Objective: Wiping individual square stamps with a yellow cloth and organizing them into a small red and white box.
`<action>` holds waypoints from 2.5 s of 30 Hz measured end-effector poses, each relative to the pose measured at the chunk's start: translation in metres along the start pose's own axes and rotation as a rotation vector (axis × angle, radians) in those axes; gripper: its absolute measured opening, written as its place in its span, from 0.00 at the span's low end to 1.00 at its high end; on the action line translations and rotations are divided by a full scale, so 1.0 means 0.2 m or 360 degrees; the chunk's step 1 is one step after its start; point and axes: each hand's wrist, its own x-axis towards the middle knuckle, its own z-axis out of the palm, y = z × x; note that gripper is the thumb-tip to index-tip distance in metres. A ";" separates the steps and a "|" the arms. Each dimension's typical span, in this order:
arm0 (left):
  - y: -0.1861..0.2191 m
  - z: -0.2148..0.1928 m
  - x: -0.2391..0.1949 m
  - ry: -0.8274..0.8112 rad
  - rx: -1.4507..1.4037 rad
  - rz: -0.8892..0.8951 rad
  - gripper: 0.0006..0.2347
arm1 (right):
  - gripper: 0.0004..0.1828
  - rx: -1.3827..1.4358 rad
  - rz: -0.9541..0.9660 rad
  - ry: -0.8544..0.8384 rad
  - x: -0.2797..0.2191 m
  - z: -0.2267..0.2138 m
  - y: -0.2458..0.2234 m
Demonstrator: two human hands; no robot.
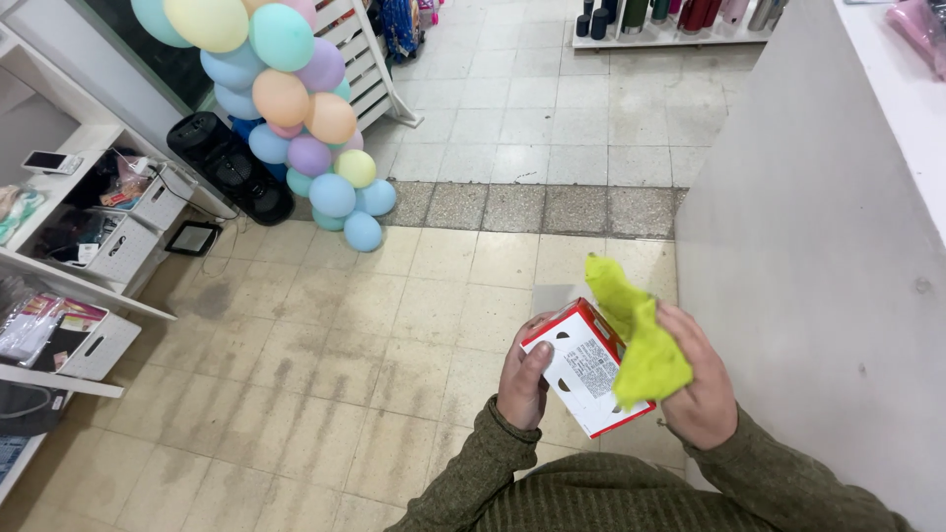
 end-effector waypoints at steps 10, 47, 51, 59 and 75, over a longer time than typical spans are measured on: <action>0.00 -0.01 -0.02 0.0149 0.0071 0.0254 0.27 | 0.67 -0.1041 -0.0937 -0.0568 -0.02 0.05 -0.09; 0.02 0.02 0.06 -0.0256 0.0335 -0.0083 0.38 | 0.29 -0.0451 -0.0069 -0.0583 -0.01 0.04 0.08; -0.02 0.00 0.07 -0.0251 0.0371 -0.0101 0.41 | 0.40 0.0036 0.0012 -0.0805 0.03 0.07 0.01; -0.04 -0.11 0.11 -0.0020 0.0340 -0.0042 0.44 | 0.27 -0.0558 -0.0211 -0.0671 -0.01 0.05 0.13; -0.03 0.01 0.06 0.0151 0.0427 0.0457 0.45 | 0.15 0.0673 0.0858 -0.0207 -0.08 0.02 0.24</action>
